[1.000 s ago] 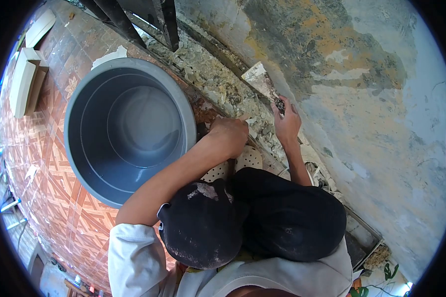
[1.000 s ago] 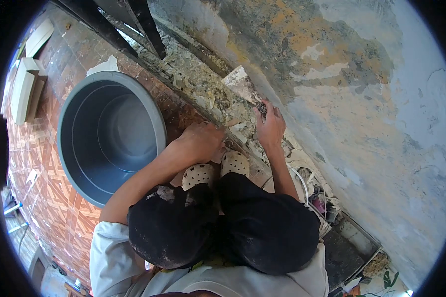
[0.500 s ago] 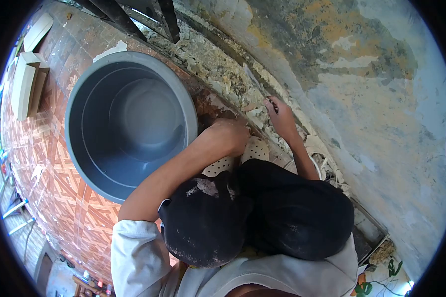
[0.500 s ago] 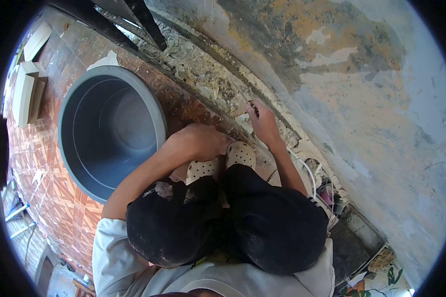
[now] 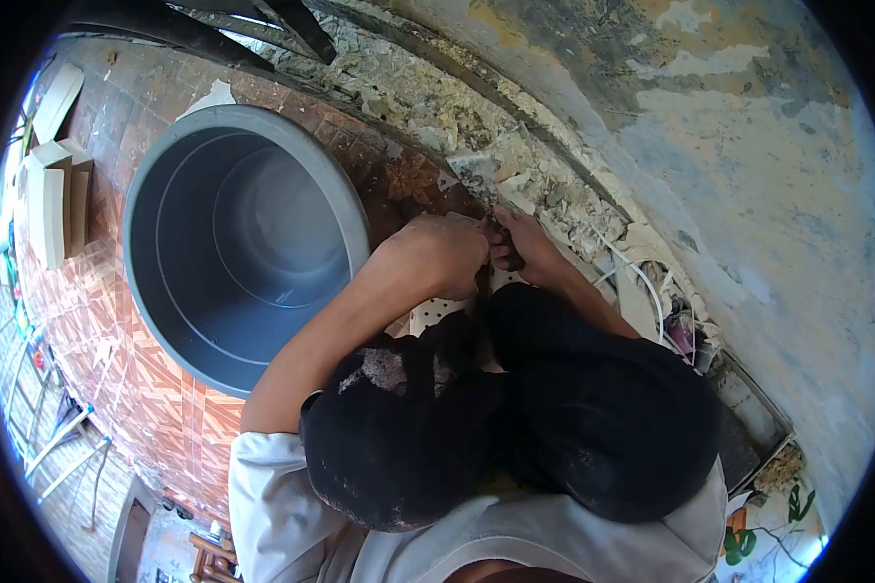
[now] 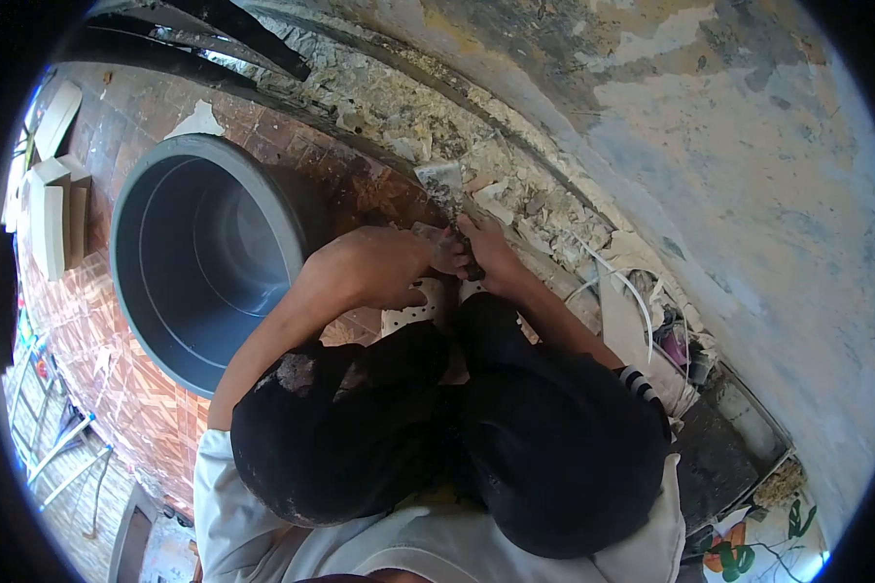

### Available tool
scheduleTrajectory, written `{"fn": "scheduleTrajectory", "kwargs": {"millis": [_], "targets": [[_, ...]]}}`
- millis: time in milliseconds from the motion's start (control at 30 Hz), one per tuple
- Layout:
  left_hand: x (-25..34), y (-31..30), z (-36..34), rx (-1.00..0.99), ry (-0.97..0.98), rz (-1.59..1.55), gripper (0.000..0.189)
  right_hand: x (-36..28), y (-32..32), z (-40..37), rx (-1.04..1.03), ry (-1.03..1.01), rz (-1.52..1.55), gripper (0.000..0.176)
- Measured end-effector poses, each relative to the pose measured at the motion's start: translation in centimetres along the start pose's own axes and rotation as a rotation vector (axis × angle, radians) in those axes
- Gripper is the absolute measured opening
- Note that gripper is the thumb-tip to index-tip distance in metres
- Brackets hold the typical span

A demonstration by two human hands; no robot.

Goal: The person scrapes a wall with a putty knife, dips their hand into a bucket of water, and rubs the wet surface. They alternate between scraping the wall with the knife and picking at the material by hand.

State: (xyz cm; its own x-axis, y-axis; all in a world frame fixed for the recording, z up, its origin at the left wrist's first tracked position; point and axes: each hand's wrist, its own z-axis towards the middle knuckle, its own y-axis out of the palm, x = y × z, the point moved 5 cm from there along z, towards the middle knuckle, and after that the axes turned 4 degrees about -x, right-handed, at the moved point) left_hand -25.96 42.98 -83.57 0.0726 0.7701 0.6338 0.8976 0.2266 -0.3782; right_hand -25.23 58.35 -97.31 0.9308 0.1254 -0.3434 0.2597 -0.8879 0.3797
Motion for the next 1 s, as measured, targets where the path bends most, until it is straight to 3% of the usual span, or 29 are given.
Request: {"fn": "scheduleTrajectory", "kwargs": {"millis": [67,267,467,767,867,1000], "targets": [[0.0,0.1,0.0,0.009,-0.001,-0.009,0.030,1.0,-0.7,-0.1,-0.062,0.119,0.158,0.031],[0.5,-0.8,-0.6,-0.015,-0.025,-0.006,0.031,0.9,-1.3,-2.8,0.042,0.183,0.102,0.029],[0.6,-0.9,-0.6,-0.032,-0.044,0.002,0.034,1.2,-1.8,-4.3,-0.002,0.290,0.239,0.030],[0.4,-0.8,-0.6,0.013,-0.016,-0.011,0.034,-1.2,-2.7,-7.2,0.079,0.296,0.055,0.028],[0.4,-0.8,-0.6,-0.006,-0.024,-0.006,0.034,-1.9,-1.9,-5.9,0.104,0.202,0.059,0.028],[0.4,-0.7,-0.5,-0.022,-0.012,-0.006,0.033,-0.3,-0.8,-1.9,-0.021,0.205,0.213,0.030]]}}
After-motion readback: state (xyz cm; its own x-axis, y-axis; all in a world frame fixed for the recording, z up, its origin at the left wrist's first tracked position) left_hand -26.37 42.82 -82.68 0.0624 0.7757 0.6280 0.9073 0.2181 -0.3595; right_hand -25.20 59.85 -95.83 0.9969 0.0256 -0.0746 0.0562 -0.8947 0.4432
